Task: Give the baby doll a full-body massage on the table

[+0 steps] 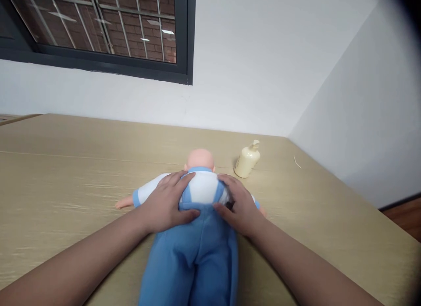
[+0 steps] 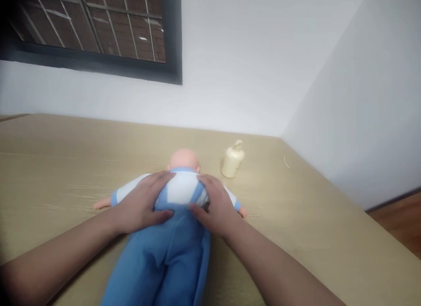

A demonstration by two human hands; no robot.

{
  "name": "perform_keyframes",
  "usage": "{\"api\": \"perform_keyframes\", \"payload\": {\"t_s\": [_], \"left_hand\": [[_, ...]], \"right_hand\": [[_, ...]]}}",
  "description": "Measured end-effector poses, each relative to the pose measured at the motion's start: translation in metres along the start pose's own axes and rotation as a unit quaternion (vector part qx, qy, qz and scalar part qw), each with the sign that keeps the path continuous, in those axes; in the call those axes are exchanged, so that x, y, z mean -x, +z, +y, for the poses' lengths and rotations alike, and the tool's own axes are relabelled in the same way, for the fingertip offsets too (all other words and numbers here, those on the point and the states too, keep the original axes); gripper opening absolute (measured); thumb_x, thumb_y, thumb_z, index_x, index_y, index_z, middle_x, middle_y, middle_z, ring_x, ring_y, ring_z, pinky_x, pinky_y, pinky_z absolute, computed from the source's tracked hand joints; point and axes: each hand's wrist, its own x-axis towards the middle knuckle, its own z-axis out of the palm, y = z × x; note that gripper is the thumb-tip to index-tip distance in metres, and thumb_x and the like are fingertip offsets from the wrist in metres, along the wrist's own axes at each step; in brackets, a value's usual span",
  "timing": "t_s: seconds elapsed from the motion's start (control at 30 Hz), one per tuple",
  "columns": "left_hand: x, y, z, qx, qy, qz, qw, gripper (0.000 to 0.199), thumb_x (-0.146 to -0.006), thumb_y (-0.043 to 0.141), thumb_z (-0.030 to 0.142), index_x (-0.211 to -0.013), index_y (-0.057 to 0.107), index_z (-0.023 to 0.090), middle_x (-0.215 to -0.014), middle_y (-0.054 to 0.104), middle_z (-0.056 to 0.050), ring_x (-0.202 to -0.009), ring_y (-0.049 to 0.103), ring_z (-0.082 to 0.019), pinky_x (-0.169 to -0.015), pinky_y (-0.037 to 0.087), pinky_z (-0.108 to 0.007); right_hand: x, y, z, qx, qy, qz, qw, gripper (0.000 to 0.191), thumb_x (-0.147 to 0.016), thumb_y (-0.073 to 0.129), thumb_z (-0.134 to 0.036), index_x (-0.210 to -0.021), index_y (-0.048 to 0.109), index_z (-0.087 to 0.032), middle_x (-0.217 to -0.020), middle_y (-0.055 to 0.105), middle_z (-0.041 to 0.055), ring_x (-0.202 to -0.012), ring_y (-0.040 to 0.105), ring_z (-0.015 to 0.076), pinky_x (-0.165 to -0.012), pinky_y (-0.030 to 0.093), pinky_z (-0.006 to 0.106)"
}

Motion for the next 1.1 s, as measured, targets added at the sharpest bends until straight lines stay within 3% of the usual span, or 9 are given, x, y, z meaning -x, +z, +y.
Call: {"api": "perform_keyframes", "payload": {"t_s": [0.13,0.23,0.37,0.5,0.6,0.7,0.8,0.93,1.1], "left_hand": [[0.004,0.003,-0.007,0.012,0.002,0.017,1.000,0.092,-0.082,0.069,0.058,-0.155,0.035,0.014,-0.157,0.038,-0.021,-0.143,0.037,-0.042,-0.115,0.034,-0.061],[0.006,0.004,-0.007,0.012,0.003,0.025,1.000,0.090,-0.082,0.069,0.058,-0.155,0.037,0.015,-0.157,0.039,-0.021,-0.142,0.038,-0.043,-0.114,0.035,-0.062],[0.005,0.006,-0.002,-0.003,0.009,0.035,0.999,0.089,-0.082,0.069,0.059,-0.153,0.039,0.015,-0.157,0.039,-0.022,-0.142,0.038,-0.044,-0.113,0.034,-0.064],[0.005,0.010,0.002,-0.025,0.013,0.045,0.999,0.087,-0.084,0.066,0.060,-0.153,0.038,0.015,-0.158,0.037,-0.022,-0.143,0.036,-0.043,-0.114,0.032,-0.063],[0.006,0.010,0.004,-0.033,0.013,0.044,0.998,0.086,-0.085,0.065,0.060,-0.153,0.038,0.014,-0.158,0.036,-0.022,-0.143,0.035,-0.043,-0.114,0.032,-0.063],[0.006,0.010,0.004,-0.032,0.014,0.046,0.998,0.086,-0.085,0.065,0.060,-0.152,0.038,0.014,-0.158,0.037,-0.022,-0.143,0.036,-0.044,-0.113,0.034,-0.063],[0.006,0.011,0.005,-0.033,0.013,0.050,0.998,0.085,-0.085,0.065,0.059,-0.152,0.038,0.014,-0.157,0.038,-0.022,-0.143,0.036,-0.043,-0.113,0.034,-0.063],[0.006,0.012,0.004,-0.045,0.012,0.046,0.998,0.086,-0.086,0.063,0.059,-0.153,0.037,0.012,-0.157,0.037,-0.023,-0.143,0.036,-0.043,-0.114,0.032,-0.062],[0.006,0.011,0.005,-0.051,0.009,0.034,0.998,0.086,-0.087,0.061,0.060,-0.153,0.036,0.011,-0.158,0.035,-0.023,-0.144,0.034,-0.041,-0.115,0.032,-0.061]], "right_hand": [[0.000,-0.007,-0.003,0.029,0.025,0.098,0.994,0.019,-0.089,0.061,-0.030,-0.105,0.066,-0.022,-0.101,0.069,0.0090,-0.100,0.063,0.0269,-0.089,0.052,0.044],[-0.002,-0.012,-0.007,0.015,0.069,0.051,0.996,0.011,-0.089,0.058,-0.027,-0.086,0.069,-0.023,-0.077,0.066,0.0030,-0.077,0.063,0.0211,-0.073,0.050,0.036],[-0.007,-0.016,-0.016,-0.065,0.184,-0.054,0.979,0.014,-0.088,0.061,-0.033,-0.096,0.069,-0.024,-0.066,0.063,-0.0020,-0.060,0.058,0.0166,-0.057,0.044,0.029],[-0.010,-0.019,-0.021,-0.283,0.335,-0.130,0.889,0.032,-0.088,0.062,-0.041,-0.113,0.060,-0.022,-0.063,0.063,-0.0040,-0.045,0.052,0.0121,-0.042,0.036,0.023],[-0.010,-0.021,-0.017,-0.414,0.367,-0.134,0.822,0.022,-0.087,0.062,-0.040,-0.092,0.058,-0.019,-0.054,0.057,-0.0056,-0.036,0.039,0.0068,-0.036,0.023,0.019],[-0.010,-0.018,-0.013,-0.457,0.361,-0.143,0.800,0.030,-0.086,0.065,-0.041,-0.071,0.051,-0.019,-0.048,0.053,-0.0051,-0.034,0.034,0.0051,-0.035,0.018,0.019],[-0.010,-0.013,-0.014,-0.500,0.360,-0.120,0.779,0.033,-0.083,0.070,-0.040,-0.068,0.049,-0.019,-0.050,0.053,-0.0053,-0.036,0.034,0.0045,-0.036,0.018,0.019],[-0.010,-0.010,-0.021,-0.568,0.367,-0.064,0.734,0.025,-0.082,0.072,-0.037,-0.081,0.055,-0.019,-0.058,0.052,-0.0076,-0.040,0.030,0.0025,-0.037,0.015,0.016],[-0.010,-0.014,-0.020,-0.594,0.379,-0.143,0.695,0.032,-0.076,0.077,-0.036,-0.098,0.060,-0.020,-0.054,0.045,-0.0103,-0.039,0.022,0.0018,-0.037,0.009,0.015]]}}
